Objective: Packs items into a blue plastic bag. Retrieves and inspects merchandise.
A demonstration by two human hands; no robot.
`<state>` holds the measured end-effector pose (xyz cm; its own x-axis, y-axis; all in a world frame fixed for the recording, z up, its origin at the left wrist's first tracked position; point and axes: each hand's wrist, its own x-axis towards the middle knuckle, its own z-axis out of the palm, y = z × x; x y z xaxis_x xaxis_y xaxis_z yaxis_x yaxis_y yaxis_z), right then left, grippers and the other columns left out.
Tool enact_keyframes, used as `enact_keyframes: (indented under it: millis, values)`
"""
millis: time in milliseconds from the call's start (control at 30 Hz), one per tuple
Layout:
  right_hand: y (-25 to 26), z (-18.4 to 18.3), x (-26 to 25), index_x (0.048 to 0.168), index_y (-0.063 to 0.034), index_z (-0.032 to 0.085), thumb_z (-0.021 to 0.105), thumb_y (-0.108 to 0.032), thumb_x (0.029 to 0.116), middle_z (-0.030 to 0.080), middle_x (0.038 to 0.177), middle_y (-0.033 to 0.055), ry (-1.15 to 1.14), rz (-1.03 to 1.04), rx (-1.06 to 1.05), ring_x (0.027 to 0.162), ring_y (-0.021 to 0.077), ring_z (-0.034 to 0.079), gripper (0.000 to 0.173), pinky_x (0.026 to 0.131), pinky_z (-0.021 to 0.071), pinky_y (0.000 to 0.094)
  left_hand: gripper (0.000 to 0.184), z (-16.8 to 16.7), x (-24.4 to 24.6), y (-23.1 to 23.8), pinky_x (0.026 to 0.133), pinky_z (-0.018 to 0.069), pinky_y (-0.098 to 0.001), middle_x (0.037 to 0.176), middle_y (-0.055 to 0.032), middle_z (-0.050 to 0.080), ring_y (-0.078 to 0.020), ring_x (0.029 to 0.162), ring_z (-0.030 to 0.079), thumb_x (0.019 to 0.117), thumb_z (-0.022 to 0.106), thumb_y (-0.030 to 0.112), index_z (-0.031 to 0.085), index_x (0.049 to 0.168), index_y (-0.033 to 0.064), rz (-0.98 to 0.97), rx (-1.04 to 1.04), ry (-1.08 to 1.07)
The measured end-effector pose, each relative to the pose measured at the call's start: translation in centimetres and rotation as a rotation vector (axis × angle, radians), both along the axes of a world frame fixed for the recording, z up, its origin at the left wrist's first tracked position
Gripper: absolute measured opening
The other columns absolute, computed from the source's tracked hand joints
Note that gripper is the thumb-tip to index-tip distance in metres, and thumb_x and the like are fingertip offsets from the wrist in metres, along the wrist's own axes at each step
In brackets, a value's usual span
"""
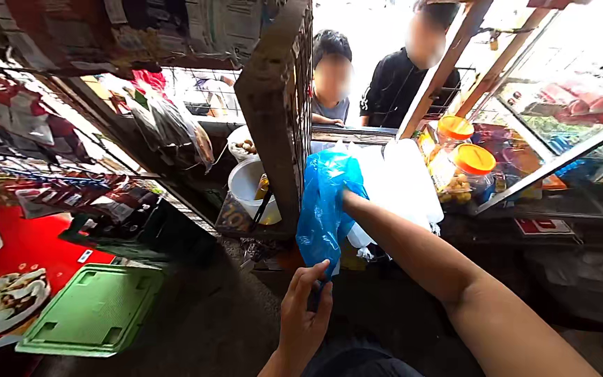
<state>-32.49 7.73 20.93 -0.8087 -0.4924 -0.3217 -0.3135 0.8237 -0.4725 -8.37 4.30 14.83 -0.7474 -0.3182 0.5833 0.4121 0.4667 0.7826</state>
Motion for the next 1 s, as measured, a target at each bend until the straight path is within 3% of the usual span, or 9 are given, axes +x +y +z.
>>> enact_keyframes:
  millis: [100, 267, 333, 433, 500, 633, 733, 833, 1000]
  values:
    - [0.4, -0.5, -1.1, 0.145, 0.0065, 0.049, 0.052, -0.014, 0.106, 0.05, 0.15, 0.0253, -0.221, 0.063, 0.006, 0.141, 0.0364, 0.047, 0.044, 0.118, 0.0357, 0.0507, 0.033, -0.3, -1.3, -1.1, 0.08, 0.0502, -0.0116, 0.103, 0.0006, 0.061, 0.0008, 0.09, 0.059, 0.1004, 0.061, 0.018, 0.06, 0.133, 0.0159, -0.012, -0.002, -0.006]
    - [-0.4, 1.8, 0.1, 0.138, 0.008, 0.055, 0.058, -0.01, 0.1028, 0.055, 0.143, 0.0275, -0.088, 0.106, 0.027, 0.137, 0.0395, 0.049, 0.04, 0.115, 0.0366, 0.0522, 0.033, -0.7, -2.8, -3.0, 0.08, 0.0523, -0.0129, 0.104, -0.0011, 0.062, -0.0003, 0.09, 0.061, 0.1, 0.062, 0.018, 0.06, 0.133, 0.0137, -0.091, 0.025, -0.021]
    - [0.9, 2.8, 1.0, 0.128, 0.0106, 0.06, 0.059, -0.005, 0.0994, 0.062, 0.128, 0.0302, -0.027, 0.148, -0.05, 0.125, 0.0417, 0.057, 0.033, 0.108, 0.0429, 0.055, 0.034, -0.9, -2.9, -3.8, 0.08, 0.0523, -0.0132, 0.105, -0.001, 0.063, -0.0005, 0.091, 0.061, 0.1006, 0.062, 0.02, 0.06, 0.134, 0.0146, -0.12, 0.035, -0.011]
    - [5.9, 1.7, 4.8, 0.116, 0.004, 0.069, 0.054, -0.008, 0.0998, 0.072, 0.108, 0.0185, 0.382, 0.193, -0.356, 0.099, 0.0288, 0.072, 0.026, 0.088, 0.0586, 0.0426, 0.034, -1.4, -3.0, -5.0, 0.08, 0.0529, -0.0133, 0.105, 0.002, 0.062, 0.0006, 0.091, 0.061, 0.1022, 0.061, 0.024, 0.058, 0.135, 0.0196, -0.182, 0.064, -0.007]
    - [8.9, -0.8, 8.1, 0.111, -0.0034, 0.072, 0.058, -0.016, 0.0989, 0.074, 0.107, 0.0119, 0.762, 0.138, -0.383, 0.094, 0.0232, 0.073, 0.023, 0.079, 0.0613, 0.0366, 0.035, -1.8, -2.8, -5.7, 0.08, 0.0537, -0.0138, 0.105, 0.0035, 0.062, 0.0005, 0.091, 0.062, 0.102, 0.061, 0.025, 0.057, 0.136, 0.0223, -0.213, 0.086, -0.006]
    - [11.4, -7.7, 12.0, 0.114, -0.0153, 0.073, 0.066, -0.043, 0.0907, 0.07, 0.12, 0.0099, 1.008, 0.029, -0.163, 0.106, 0.0299, 0.066, 0.037, 0.087, 0.0546, 0.0444, 0.037, -2.3, -2.3, -7.0, 0.08, 0.0536, -0.014, 0.105, 0.0061, 0.062, 0.0011, 0.091, 0.062, 0.1012, 0.061, 0.025, 0.057, 0.138, 0.0269, -0.238, 0.121, -0.014]
    - [10.5, -10.4, 11.6, 0.12, -0.0225, 0.071, 0.063, -0.029, 0.0951, 0.069, 0.124, 0.0069, 1.139, -0.086, -0.065, 0.104, 0.0292, 0.064, 0.027, 0.084, 0.0504, 0.0414, 0.039, -3.1, -2.3, -7.7, 0.079, 0.0536, -0.0143, 0.105, 0.0063, 0.062, 0.0005, 0.089, 0.062, 0.1005, 0.061, 0.023, 0.056, 0.139, 0.0283, -0.279, 0.123, -0.009]
    - [9.8, -10.6, 10.9, 0.126, -0.0238, 0.071, 0.067, -0.02, 0.092, 0.069, 0.127, 0.0059, 1.167, -0.157, -0.042, 0.104, 0.0281, 0.065, 0.034, 0.082, 0.0509, 0.0402, 0.041, -3.9, -2.5, -8.5, 0.078, 0.0531, -0.0134, 0.106, 0.0061, 0.063, 0.0011, 0.088, 0.062, 0.1, 0.062, 0.021, 0.055, 0.14, 0.0278, -0.325, 0.111, -0.029]
    - [10.9, -8.8, 11.2, 0.126, -0.0164, 0.07, 0.062, -0.02, 0.095, 0.072, 0.126, 0.0014, 1.191, -0.075, -0.161, 0.109, 0.0225, 0.064, 0.032, 0.095, 0.0479, 0.0338, 0.04, -4.3, -2.7, -8.9, 0.079, 0.0527, -0.0128, 0.106, 0.0055, 0.064, 0.0017, 0.089, 0.062, 0.1007, 0.06, 0.021, 0.054, 0.14, 0.0268, -0.375, 0.085, -0.063]
